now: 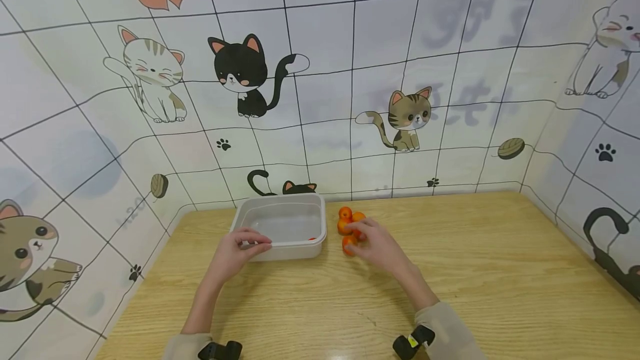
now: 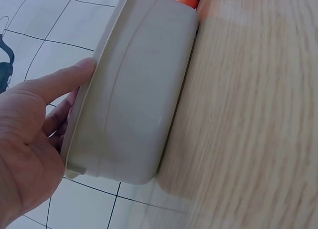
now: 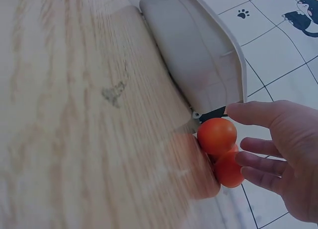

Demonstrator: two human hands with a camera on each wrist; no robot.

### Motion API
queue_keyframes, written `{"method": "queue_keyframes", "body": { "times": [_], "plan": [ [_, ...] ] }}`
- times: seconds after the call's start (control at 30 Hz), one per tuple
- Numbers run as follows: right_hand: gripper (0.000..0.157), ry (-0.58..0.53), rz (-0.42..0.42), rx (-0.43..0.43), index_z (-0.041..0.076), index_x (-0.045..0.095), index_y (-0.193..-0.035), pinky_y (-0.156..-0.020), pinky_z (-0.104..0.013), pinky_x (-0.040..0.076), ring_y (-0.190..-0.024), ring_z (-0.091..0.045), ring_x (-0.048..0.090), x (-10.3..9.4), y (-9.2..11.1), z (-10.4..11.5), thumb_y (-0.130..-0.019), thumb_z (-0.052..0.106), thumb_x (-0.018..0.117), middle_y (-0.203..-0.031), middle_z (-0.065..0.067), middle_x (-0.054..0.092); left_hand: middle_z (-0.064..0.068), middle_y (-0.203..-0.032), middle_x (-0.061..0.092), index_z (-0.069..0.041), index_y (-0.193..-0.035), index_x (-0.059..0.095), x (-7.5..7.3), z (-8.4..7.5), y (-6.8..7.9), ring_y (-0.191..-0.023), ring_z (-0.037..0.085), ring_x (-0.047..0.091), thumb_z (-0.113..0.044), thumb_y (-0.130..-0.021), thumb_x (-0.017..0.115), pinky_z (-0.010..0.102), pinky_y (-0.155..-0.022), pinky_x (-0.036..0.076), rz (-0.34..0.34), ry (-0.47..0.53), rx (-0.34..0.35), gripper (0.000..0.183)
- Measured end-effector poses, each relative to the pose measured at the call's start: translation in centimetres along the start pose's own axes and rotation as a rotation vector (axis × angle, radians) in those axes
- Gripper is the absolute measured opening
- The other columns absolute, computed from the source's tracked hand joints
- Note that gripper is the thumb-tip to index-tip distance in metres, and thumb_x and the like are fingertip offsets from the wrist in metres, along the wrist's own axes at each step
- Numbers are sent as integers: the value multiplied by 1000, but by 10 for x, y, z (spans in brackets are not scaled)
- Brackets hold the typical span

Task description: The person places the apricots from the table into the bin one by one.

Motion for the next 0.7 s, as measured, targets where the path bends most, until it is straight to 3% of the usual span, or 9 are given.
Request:
{"method": "queue_keyframes", "body": {
  "times": [0.27, 0.5, 0.7],
  "plan": [
    [40, 19, 31, 30, 10, 70, -123, -83, -39, 50, -92, -21, 56, 5, 1, -3, -86, 17, 83, -119, -7, 62, -4, -94, 70, -19, -90, 81, -1, 0, 1, -86, 15, 58, -23, -85, 83, 26, -71, 44, 11, 35, 7, 7],
    [34, 26, 63, 24, 11, 72, -116, -77, -34, 48, -86, -17, 53, 11, 3, -5, -85, 12, 83, -114, -7, 60, -5, -94, 71, -19, -89, 81, -1, 0, 3, -90, 15, 61, -21, -84, 83, 27, -78, 49, -11, 40, 20, 5],
    [34, 50, 60, -31, 9, 70, -115, -73, -31, 47, -82, -15, 50, 13, 2, -6, -84, 8, 83, -105, -4, 59, -4, -96, 71, -18, -91, 81, -1, -1, 3, -94, 18, 62, -19, -85, 82, 32, -82, 50, -18, 51, 28, 6]
  ]
}}
Point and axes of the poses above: each hand's wrist, its own y-axis away from the middle knuckle, its own x-axis out of the palm, z = x × y, the point moved 4 cm from there along -y, towards the middle knuckle
